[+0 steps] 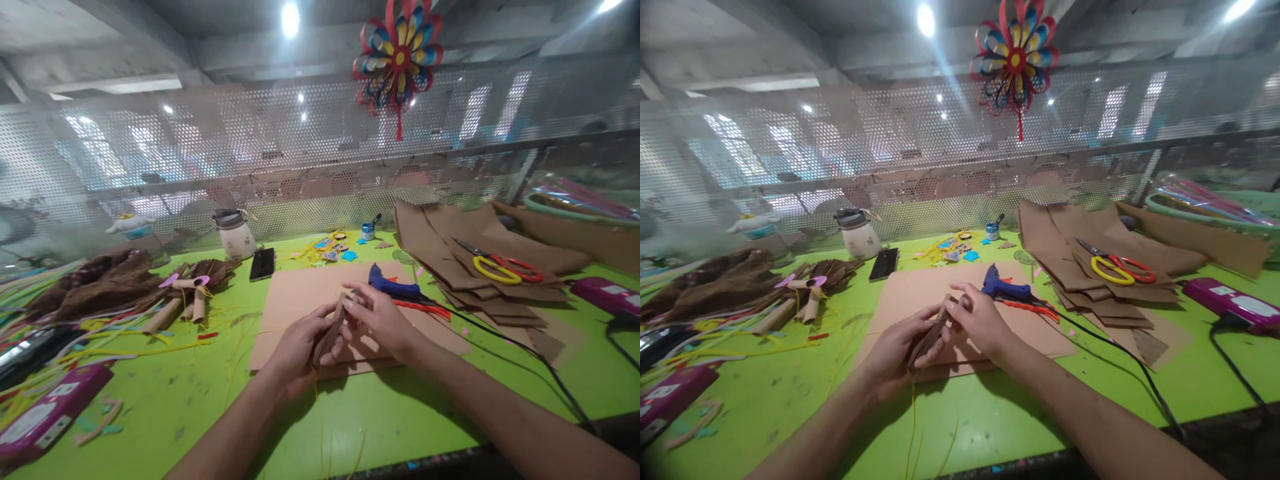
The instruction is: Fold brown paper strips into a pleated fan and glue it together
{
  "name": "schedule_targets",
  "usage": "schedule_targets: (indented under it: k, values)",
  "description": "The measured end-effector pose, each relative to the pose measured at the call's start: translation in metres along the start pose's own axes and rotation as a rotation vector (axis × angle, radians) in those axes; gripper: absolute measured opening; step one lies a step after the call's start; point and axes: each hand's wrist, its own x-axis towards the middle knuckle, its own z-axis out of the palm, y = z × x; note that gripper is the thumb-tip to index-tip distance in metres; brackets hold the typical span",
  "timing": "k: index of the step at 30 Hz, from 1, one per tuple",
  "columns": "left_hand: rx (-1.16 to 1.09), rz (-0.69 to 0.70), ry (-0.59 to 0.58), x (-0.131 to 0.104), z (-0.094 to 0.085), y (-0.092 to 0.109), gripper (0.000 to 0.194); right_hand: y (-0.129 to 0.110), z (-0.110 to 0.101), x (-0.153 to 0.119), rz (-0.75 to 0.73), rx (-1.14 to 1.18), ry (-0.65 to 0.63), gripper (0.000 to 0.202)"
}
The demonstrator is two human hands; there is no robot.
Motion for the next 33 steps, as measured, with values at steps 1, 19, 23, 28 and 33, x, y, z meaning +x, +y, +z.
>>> schedule_targets:
  k: [1,19,23,28,33]
  values:
    - [0.002,0.007,0.001,0.000,0.000,0.000,0.032,0.000,-0.001,0.000,-0.003,-0.015,0.022,0.051]
    - [-0.063,-0.015,0.085,0.003,-0.008,0.004,0.030,-0.010,-0.045,0.016,-0.139,-0.061,0.475,0.028]
    - [-0.078,-0.040,0.116,0.002,-0.009,0.005,0.034,-0.010,-0.048,0.017,-0.166,0.012,0.474,0.024]
    - [-0.067,-0.040,0.087,0.003,-0.009,0.005,0.038,-0.007,-0.027,0.008,-0.167,-0.030,0.301,0.028]
    - [-0.006,-0.017,0.044,0.004,-0.011,0.006,0.043,-0.014,-0.022,0.002,-0.279,-0.041,0.143,0.042]
